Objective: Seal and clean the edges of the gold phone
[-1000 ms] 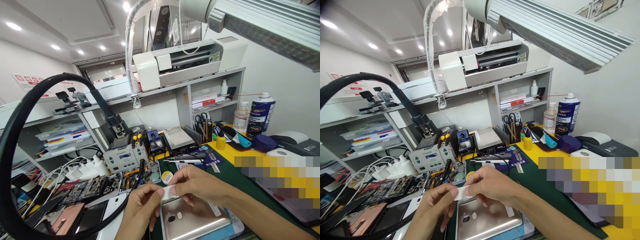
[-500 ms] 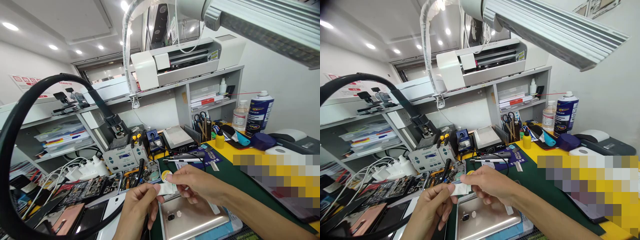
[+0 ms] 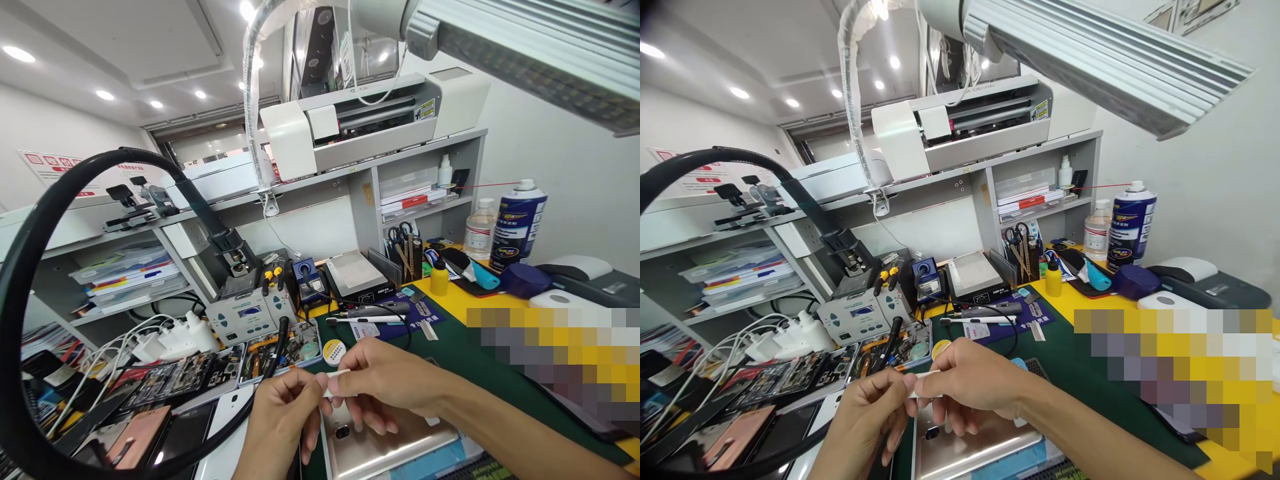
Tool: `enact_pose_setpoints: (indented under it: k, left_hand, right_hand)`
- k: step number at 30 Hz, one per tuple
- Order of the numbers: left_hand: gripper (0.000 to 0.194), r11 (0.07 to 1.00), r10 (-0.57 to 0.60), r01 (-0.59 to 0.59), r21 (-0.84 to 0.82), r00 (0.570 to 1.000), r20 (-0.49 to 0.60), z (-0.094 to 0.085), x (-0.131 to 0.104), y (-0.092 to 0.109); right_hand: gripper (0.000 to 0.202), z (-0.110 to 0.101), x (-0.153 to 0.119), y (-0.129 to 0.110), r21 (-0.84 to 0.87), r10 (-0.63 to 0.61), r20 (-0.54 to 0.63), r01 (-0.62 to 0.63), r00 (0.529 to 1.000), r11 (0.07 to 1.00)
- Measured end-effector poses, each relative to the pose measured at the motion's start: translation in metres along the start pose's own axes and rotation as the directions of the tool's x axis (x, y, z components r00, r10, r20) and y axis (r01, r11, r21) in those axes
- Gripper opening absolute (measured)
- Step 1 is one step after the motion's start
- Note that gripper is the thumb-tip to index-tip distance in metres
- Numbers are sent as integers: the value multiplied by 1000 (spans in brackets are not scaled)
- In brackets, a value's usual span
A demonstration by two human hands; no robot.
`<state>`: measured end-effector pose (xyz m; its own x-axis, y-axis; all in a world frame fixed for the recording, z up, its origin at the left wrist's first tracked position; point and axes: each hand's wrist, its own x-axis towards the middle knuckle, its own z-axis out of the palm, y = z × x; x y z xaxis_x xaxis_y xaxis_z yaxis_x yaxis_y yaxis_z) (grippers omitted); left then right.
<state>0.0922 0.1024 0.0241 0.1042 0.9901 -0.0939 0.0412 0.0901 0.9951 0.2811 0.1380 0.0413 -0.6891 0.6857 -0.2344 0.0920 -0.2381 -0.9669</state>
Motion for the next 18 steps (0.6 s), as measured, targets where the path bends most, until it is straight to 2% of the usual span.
enact_pose_setpoints:
  k: [7, 13, 18]
  left_hand:
    - [52, 1000, 17, -16, 25, 1000, -21, 1, -2, 1]
    - [49, 999, 49, -48, 24, 999, -14, 0, -2, 1]
    - [52, 990, 99, -96, 108, 995, -21, 0, -3, 0]
  right_hand:
    - [15, -7, -4, -6, 52, 25, 70, -29, 997, 998]
    - [20, -10, -7, -4, 72, -13, 117, 5, 993, 997]
    - [30, -7, -5, 0, 26, -99, 46, 98, 994, 995]
